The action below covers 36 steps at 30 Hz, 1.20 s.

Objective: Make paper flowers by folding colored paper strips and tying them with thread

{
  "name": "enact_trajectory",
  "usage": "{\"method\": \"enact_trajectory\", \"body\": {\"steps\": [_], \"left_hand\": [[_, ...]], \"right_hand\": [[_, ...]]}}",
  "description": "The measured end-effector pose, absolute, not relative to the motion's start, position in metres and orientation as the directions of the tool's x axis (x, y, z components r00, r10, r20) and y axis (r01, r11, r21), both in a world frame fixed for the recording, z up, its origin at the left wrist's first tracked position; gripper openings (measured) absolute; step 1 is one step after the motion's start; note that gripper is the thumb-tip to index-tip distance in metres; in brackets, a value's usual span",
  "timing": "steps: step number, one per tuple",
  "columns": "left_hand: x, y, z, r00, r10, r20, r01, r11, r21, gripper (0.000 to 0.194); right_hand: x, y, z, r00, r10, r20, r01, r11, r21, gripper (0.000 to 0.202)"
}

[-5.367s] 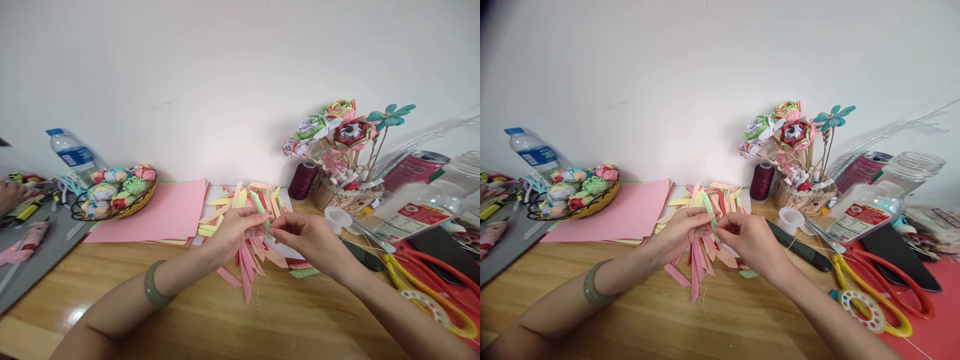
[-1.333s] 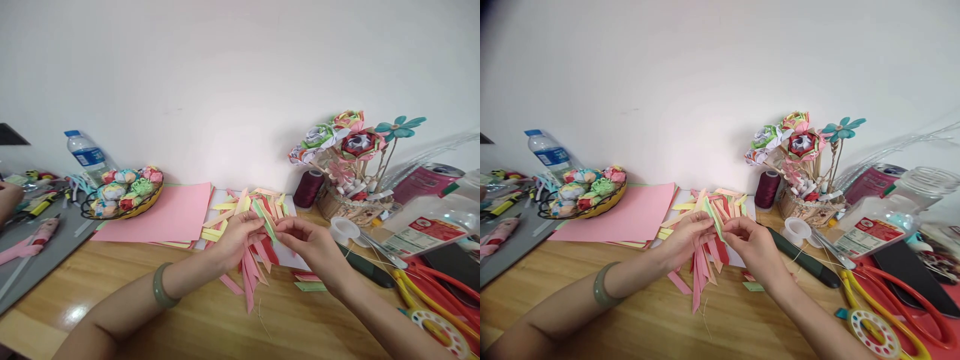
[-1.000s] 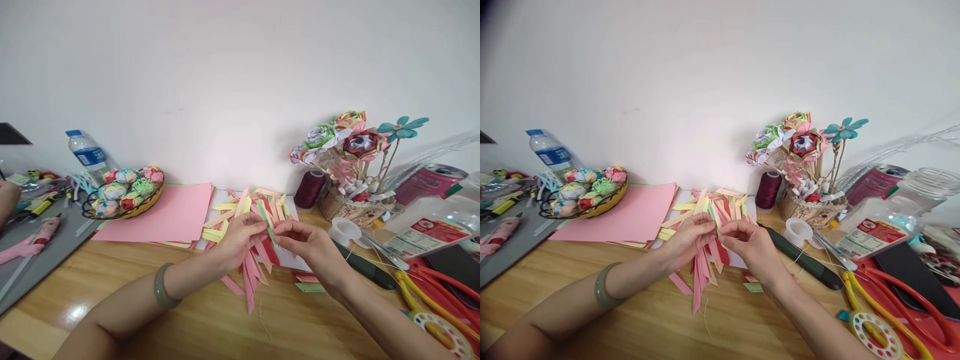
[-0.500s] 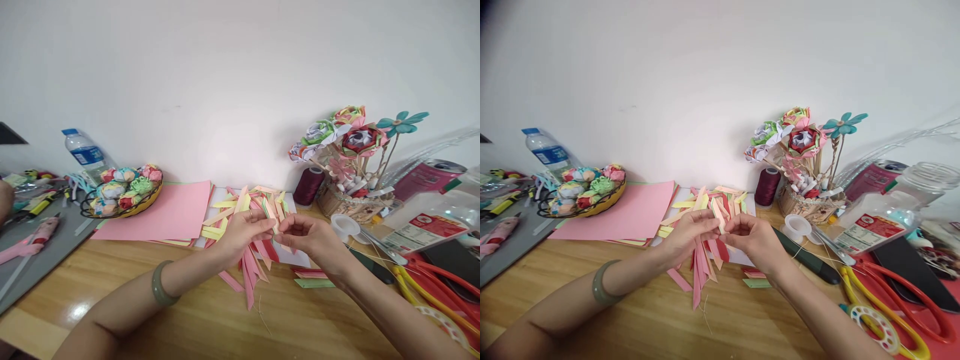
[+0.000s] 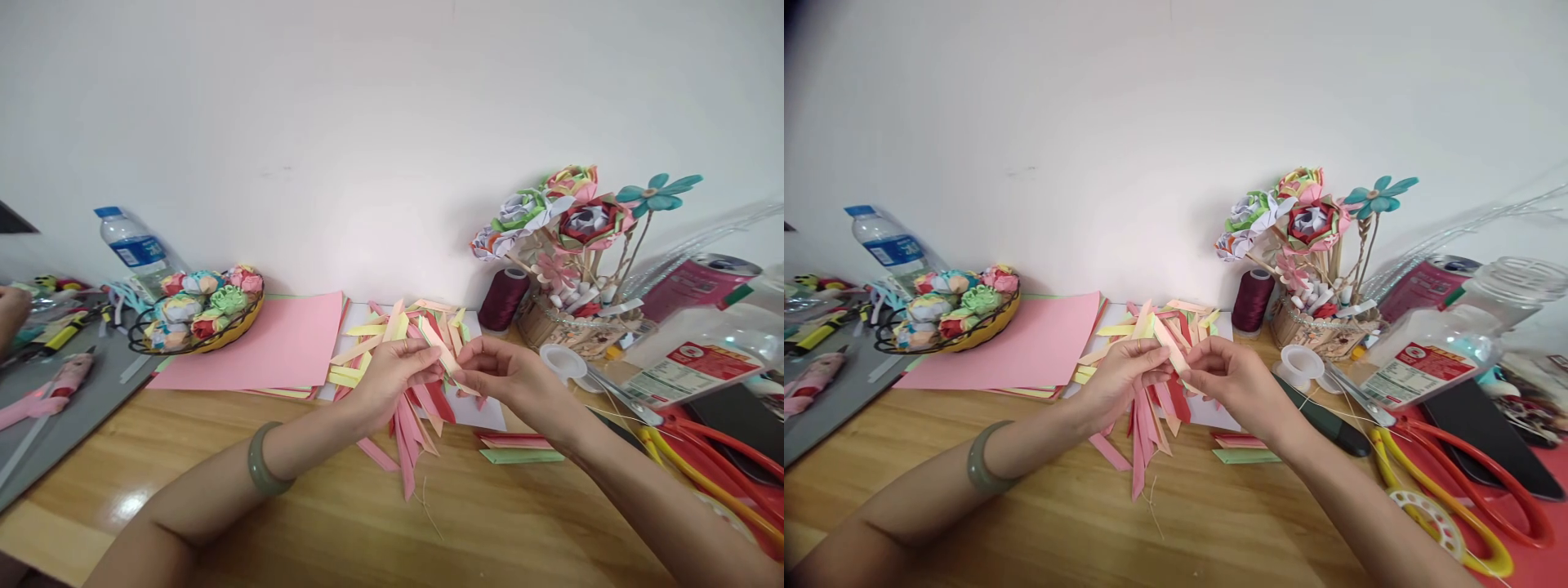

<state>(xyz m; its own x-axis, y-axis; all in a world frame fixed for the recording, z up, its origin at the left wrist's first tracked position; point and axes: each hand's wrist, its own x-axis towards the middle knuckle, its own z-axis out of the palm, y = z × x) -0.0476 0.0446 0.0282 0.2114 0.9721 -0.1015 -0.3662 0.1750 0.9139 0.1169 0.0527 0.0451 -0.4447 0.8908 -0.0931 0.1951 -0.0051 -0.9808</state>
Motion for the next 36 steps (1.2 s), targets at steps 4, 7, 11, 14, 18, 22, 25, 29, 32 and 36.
{"method": "enact_trajectory", "body": {"steps": [4,7,11,14,18,22,25,29,32,36], "left_hand": [[-0.048,0.044,0.031,0.231,0.969,-0.093,-0.395,0.18,0.901,0.016],[-0.048,0.043,0.034,0.29,0.953,-0.084,-0.397,0.199,0.896,0.015],[-0.05,0.043,0.036,0.343,0.936,-0.076,-0.399,0.219,0.89,0.016],[-0.05,0.045,0.035,0.305,0.95,-0.062,-0.415,0.191,0.889,0.018],[-0.049,0.046,0.034,0.262,0.964,-0.044,-0.418,0.154,0.895,0.021],[-0.048,0.044,0.033,0.252,0.967,-0.046,-0.329,0.131,0.935,0.016],[-0.049,0.042,0.033,0.232,0.97,-0.069,-0.276,0.134,0.952,0.019],[-0.049,0.042,0.033,0.205,0.975,-0.086,-0.289,0.144,0.946,0.019],[-0.049,0.041,0.032,0.187,0.976,-0.114,-0.318,0.17,0.933,0.018],[-0.048,0.04,0.032,0.147,0.981,-0.126,-0.356,0.171,0.919,0.018]], "right_hand": [[0.12,0.054,0.049,-0.485,0.863,-0.141,0.268,-0.006,-0.963,0.027],[0.12,0.053,0.052,-0.541,0.826,-0.156,0.272,-0.003,-0.962,0.027],[0.122,0.052,0.054,-0.55,0.816,-0.18,0.244,-0.049,-0.969,0.028],[0.122,0.051,0.055,-0.559,0.802,-0.211,0.23,-0.094,-0.969,0.029],[0.12,0.051,0.054,-0.523,0.817,-0.243,0.184,-0.17,-0.968,0.028],[0.116,0.05,0.051,-0.462,0.856,-0.231,0.162,-0.174,-0.971,0.029],[0.113,0.05,0.048,-0.421,0.881,-0.217,0.153,-0.166,-0.974,0.028],[0.11,0.048,0.048,-0.401,0.893,-0.204,0.124,-0.168,-0.978,0.027],[0.107,0.047,0.05,-0.379,0.907,-0.184,0.131,-0.145,-0.981,0.028],[0.103,0.043,0.05,-0.342,0.929,-0.141,0.181,-0.082,-0.98,0.029]]}}
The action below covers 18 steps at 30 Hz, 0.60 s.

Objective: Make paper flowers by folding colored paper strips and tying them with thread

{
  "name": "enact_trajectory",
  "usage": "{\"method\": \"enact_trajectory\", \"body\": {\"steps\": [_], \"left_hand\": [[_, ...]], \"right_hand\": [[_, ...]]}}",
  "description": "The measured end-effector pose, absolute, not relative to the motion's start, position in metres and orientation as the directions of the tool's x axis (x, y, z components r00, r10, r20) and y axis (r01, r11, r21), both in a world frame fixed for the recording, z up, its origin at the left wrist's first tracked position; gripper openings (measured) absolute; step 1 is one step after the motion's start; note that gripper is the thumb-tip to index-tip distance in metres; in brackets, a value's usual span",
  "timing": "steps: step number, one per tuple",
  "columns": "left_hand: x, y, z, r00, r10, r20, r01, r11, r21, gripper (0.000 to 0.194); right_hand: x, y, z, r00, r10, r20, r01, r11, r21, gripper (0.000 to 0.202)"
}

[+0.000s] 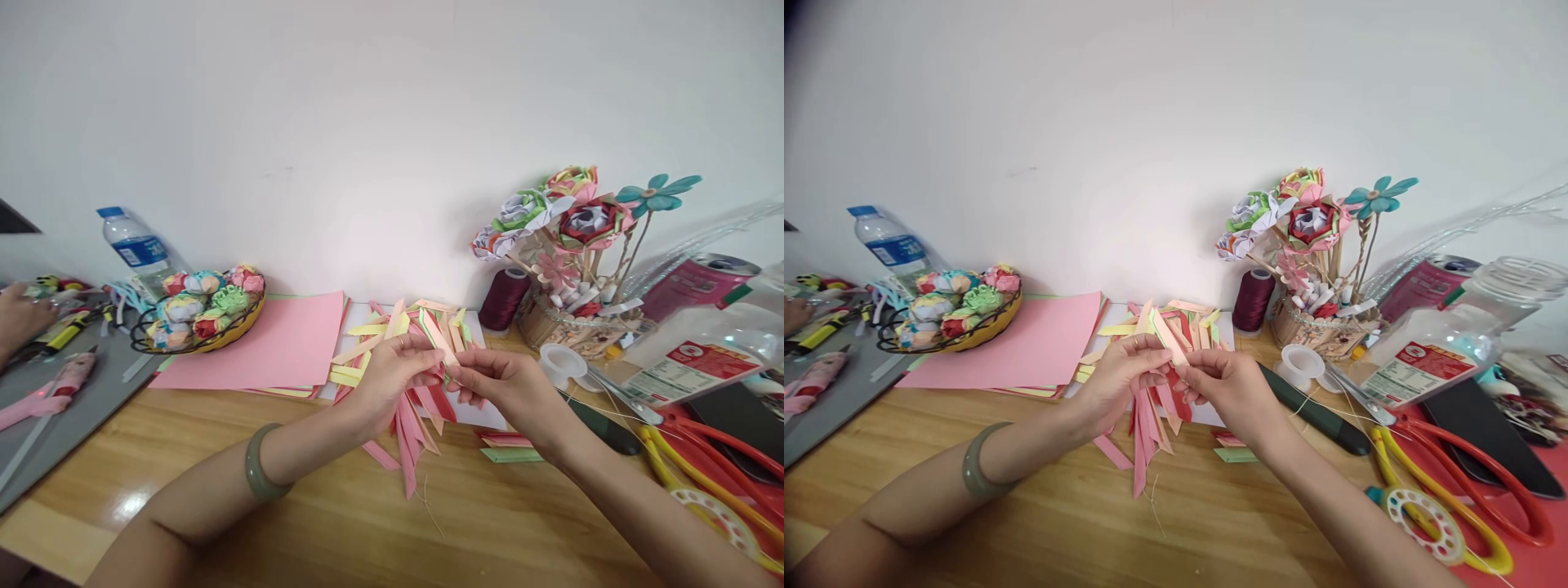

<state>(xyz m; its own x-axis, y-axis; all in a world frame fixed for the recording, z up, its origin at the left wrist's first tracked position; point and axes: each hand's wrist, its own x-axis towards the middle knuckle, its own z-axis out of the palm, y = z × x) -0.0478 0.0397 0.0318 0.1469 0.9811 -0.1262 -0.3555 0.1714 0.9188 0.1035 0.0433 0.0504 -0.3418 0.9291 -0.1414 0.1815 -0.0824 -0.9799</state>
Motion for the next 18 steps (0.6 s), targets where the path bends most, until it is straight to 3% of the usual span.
{"method": "enact_trajectory", "body": {"steps": [9,11,14,18], "left_hand": [[-0.048,0.043,0.033,0.096,0.989,-0.117,-0.41,0.146,0.9,0.017],[-0.049,0.045,0.034,0.061,0.991,-0.119,-0.431,0.134,0.892,0.018],[-0.051,0.046,0.037,0.039,0.991,-0.125,-0.44,0.13,0.889,0.018],[-0.054,0.047,0.039,0.02,0.994,-0.108,-0.442,0.105,0.891,0.017]], "right_hand": [[0.107,0.045,0.045,-0.365,0.929,-0.06,0.368,0.085,-0.926,0.039],[0.109,0.046,0.04,-0.355,0.935,0.019,0.518,0.214,-0.828,0.035],[0.112,0.046,0.033,-0.444,0.892,0.079,0.719,0.408,-0.562,0.017],[0.109,0.037,0.03,-0.538,0.841,0.051,0.755,0.508,-0.415,0.016]]}}
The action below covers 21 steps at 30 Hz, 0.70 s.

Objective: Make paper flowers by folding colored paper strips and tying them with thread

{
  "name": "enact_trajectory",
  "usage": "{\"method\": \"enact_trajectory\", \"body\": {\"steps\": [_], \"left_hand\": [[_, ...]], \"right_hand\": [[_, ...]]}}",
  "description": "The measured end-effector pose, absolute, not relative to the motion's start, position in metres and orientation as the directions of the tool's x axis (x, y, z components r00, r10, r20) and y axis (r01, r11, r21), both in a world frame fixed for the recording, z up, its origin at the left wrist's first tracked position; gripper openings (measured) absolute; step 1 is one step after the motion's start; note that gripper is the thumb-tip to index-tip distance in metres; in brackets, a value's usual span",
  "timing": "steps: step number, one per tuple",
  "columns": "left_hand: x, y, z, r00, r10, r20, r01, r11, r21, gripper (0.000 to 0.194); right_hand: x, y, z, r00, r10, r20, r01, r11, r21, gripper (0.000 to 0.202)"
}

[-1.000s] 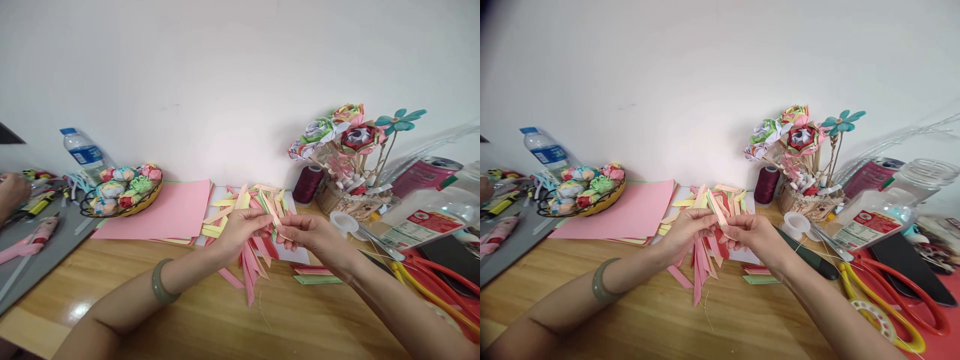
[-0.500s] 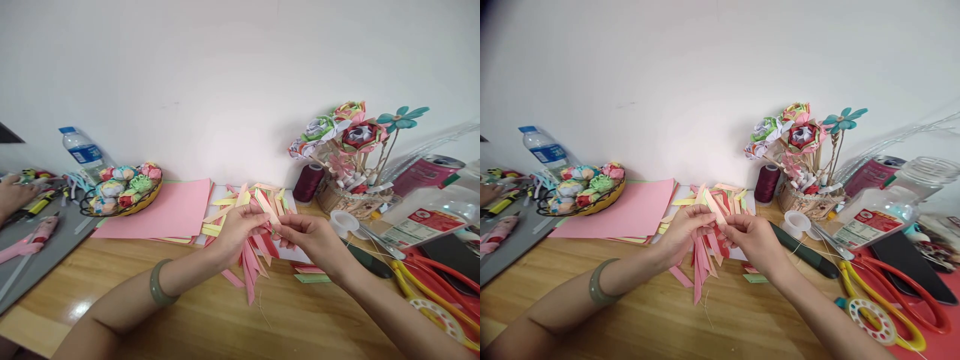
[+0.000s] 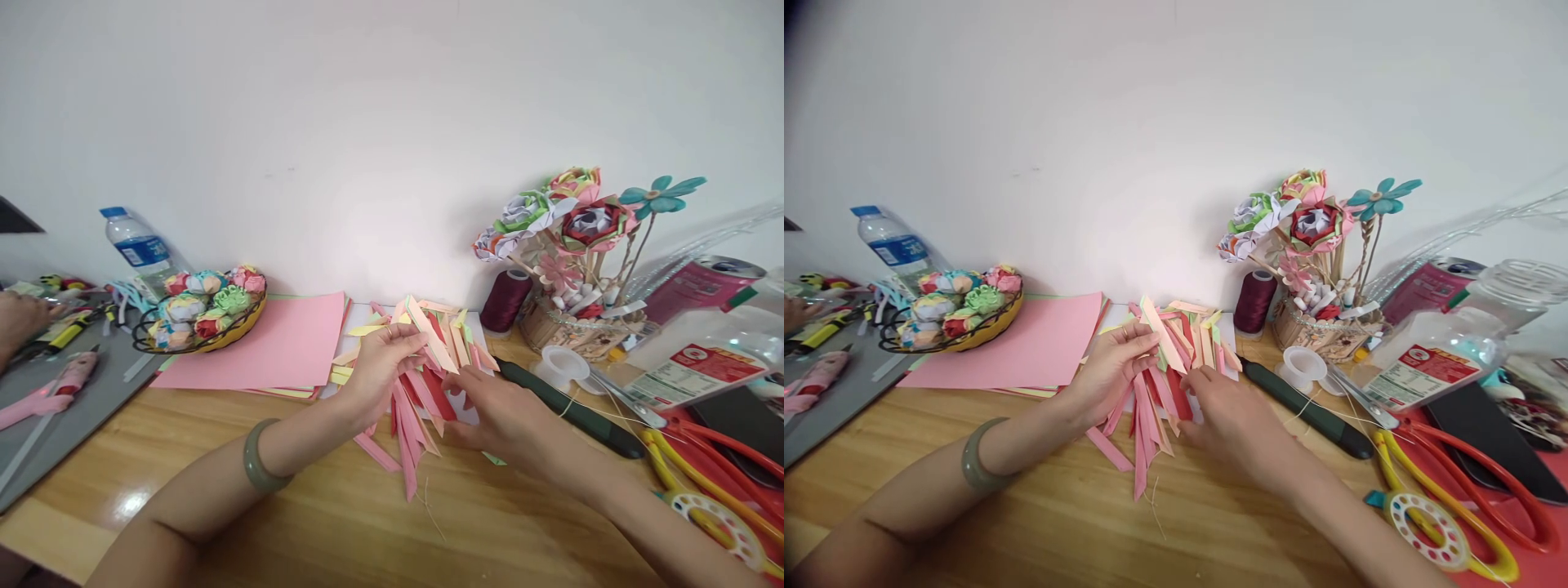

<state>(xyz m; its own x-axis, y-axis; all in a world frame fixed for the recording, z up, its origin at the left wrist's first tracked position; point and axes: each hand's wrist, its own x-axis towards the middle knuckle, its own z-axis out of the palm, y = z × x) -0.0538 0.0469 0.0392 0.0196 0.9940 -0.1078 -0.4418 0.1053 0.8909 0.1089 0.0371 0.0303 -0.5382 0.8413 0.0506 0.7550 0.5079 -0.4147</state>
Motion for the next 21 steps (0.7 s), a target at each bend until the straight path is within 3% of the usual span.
{"method": "enact_trajectory", "body": {"steps": [4,9,21], "left_hand": [[-0.056,0.047,0.04,0.018,0.994,-0.111,-0.456,0.107,0.884,0.018],[-0.056,0.048,0.043,0.011,0.993,-0.12,-0.464,0.111,0.879,0.018],[-0.058,0.047,0.043,0.011,0.994,-0.112,-0.436,0.106,0.894,0.019]], "right_hand": [[0.095,0.023,0.028,-0.588,0.798,0.129,0.752,0.599,-0.275,0.012],[0.08,0.011,0.015,-0.619,0.771,0.148,0.754,0.637,-0.164,0.023],[0.07,0.009,0.005,-0.438,0.895,0.085,0.843,0.442,-0.306,0.019]]}}
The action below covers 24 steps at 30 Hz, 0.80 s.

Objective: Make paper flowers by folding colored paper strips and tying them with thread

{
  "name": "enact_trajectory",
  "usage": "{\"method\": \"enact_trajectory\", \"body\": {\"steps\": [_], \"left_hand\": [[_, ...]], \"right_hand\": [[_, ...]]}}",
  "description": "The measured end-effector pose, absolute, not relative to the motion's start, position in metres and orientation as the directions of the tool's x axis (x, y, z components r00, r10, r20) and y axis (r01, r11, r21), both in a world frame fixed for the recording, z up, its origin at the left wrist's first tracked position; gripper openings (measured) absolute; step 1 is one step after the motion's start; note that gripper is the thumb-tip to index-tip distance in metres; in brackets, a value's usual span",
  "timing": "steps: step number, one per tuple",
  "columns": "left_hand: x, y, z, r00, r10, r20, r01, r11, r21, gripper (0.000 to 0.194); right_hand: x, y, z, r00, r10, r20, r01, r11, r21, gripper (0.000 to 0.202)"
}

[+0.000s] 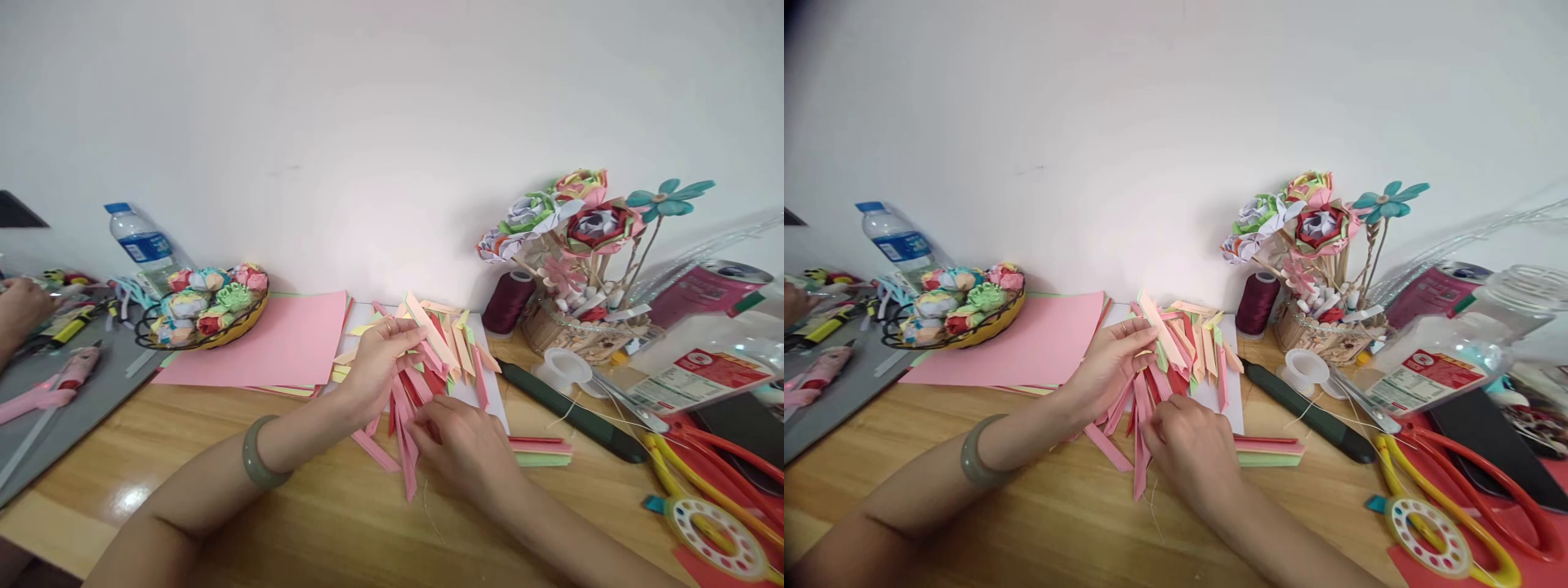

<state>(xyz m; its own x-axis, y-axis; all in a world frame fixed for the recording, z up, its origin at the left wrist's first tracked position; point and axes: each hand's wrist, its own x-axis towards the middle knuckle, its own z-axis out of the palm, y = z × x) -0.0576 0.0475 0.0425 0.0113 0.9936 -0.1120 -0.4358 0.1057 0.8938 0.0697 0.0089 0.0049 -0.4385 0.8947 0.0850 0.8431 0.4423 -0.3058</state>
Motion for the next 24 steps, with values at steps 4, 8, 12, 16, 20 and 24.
{"method": "enact_trajectory", "body": {"steps": [4,8,12,16,20,24], "left_hand": [[-0.057,0.047,0.044,0.01,0.993,-0.118,-0.449,0.11,0.887,0.018],[-0.057,0.046,0.047,0.008,0.993,-0.118,-0.448,0.109,0.887,0.017],[-0.058,0.047,0.048,0.024,0.993,-0.119,-0.463,0.116,0.879,0.018],[-0.06,0.047,0.048,0.047,0.993,-0.108,-0.468,0.118,0.876,0.017],[-0.059,0.047,0.048,0.09,0.991,-0.095,-0.479,0.126,0.868,0.016],[-0.058,0.046,0.047,0.097,0.99,-0.102,-0.475,0.136,0.87,0.016]], "right_hand": [[0.066,0.004,0.005,-0.421,0.904,0.072,0.845,0.42,-0.33,0.016],[0.068,0.005,0.009,-0.413,0.91,0.03,0.828,0.389,-0.403,0.014],[0.081,0.018,0.023,-0.428,0.903,-0.022,0.781,0.358,-0.512,0.016],[0.101,0.038,0.044,-0.442,0.893,-0.081,0.619,0.238,-0.748,0.021],[0.115,0.05,0.063,-0.348,0.927,-0.141,0.457,0.036,-0.889,0.023],[0.118,0.052,0.067,-0.275,0.944,-0.181,0.344,-0.079,-0.936,0.022]]}}
